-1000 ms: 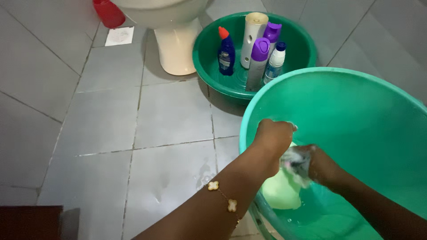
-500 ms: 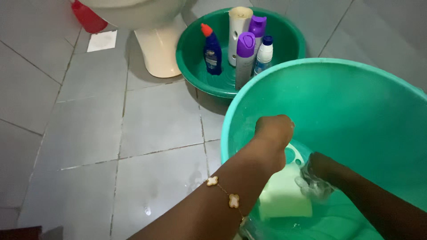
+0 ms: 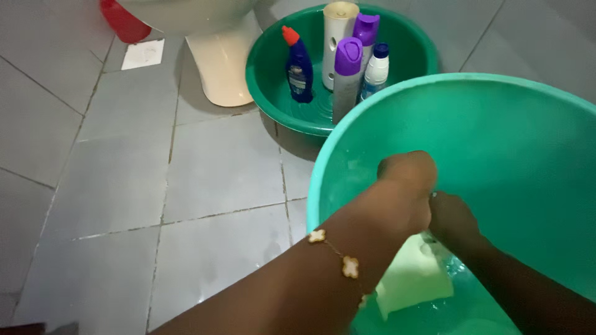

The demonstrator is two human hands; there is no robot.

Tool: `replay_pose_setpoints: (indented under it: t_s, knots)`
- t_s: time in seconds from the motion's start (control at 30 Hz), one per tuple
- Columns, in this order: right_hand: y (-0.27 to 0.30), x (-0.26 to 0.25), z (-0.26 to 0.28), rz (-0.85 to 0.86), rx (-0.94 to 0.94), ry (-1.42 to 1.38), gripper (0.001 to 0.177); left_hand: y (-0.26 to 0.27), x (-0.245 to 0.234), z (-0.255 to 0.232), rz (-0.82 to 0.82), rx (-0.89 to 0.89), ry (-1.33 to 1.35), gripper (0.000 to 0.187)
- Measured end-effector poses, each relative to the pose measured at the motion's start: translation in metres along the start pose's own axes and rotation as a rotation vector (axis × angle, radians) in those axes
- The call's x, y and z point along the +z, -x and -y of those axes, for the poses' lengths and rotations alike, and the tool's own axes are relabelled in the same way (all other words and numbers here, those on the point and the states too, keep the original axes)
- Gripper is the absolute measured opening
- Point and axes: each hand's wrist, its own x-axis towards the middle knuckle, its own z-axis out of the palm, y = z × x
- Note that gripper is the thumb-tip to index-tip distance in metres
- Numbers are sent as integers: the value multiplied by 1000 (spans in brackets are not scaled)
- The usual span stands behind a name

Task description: The person scrubs a yellow plastic container with a soapy sponge, rinses it in a green basin, and continues scrubbing the container's lid. The task is performed in a tiled bathroom with a toilet and cleaning supplies visible.

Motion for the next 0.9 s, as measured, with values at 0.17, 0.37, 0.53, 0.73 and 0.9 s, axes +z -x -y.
replay_pose_setpoints:
  t_s: [0.17,0.37,0.53,0.73,0.9]
  knots:
    - [-27,16,7,71,49,75,19,-28,-4,4,-41,-43,94,20]
    - [-42,40,7,134,78,154,20,-48,8,9,-51,-54,157,21]
    - [-28,37,9,118,75,174,21,-56,11,11,-41,-55,171,21]
    - [9,-16,31,-43,12,122,23,-53,34,17,14,-64,146,22]
    - [47,-87,37,-224,-15,39,25,-31,58,6,23,-127,457,27]
